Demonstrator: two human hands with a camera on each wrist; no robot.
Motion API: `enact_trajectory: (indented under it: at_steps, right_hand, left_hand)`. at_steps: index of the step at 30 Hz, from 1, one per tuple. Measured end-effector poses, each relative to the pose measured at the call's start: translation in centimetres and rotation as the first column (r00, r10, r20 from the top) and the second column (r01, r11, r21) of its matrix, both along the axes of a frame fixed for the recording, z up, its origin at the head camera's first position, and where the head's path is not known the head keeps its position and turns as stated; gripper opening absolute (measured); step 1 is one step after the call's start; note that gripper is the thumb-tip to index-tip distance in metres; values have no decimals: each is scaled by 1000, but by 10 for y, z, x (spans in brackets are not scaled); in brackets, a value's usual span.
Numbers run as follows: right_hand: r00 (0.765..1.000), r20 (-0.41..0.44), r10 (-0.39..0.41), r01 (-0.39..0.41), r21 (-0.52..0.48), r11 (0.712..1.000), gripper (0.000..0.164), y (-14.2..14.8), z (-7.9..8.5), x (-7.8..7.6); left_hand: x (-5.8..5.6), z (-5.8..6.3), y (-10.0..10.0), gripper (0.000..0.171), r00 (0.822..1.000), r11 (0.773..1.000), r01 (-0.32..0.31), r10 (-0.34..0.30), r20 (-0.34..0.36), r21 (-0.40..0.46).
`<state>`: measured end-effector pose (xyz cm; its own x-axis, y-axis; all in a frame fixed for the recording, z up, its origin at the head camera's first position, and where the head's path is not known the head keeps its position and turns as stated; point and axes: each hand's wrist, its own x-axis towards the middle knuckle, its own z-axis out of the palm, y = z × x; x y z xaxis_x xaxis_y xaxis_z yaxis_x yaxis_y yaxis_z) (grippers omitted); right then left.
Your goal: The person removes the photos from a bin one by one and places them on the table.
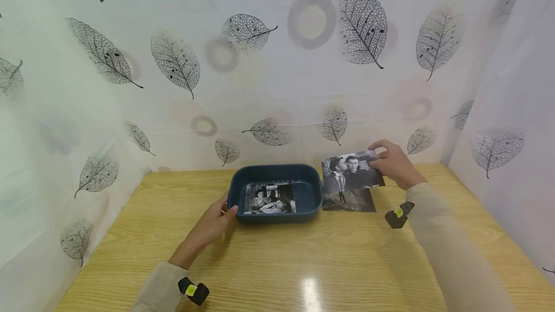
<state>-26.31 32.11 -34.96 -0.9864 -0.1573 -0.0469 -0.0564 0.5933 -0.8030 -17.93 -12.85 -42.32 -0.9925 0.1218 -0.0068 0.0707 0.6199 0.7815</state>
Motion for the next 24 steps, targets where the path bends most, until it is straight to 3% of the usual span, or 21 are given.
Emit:
enact_trajectory:
  at_steps: [8,18,24]
  right_hand:
    - [998,29,-50,48,49,998,51,44,-15,5]
    - [984,134,-116,108,67,992,55,89,-39,10]
    - [982,115,-151,138,111,984,54,104,-50,15]
  left_hand:
    - [1,3,0,63,1000,1000,6,-6,-8,4]
    - [1,0,-1,64,1000,1000,-6,5,11,16]
    - [2,0,-2,64,1000,1000,-1,1,16,11]
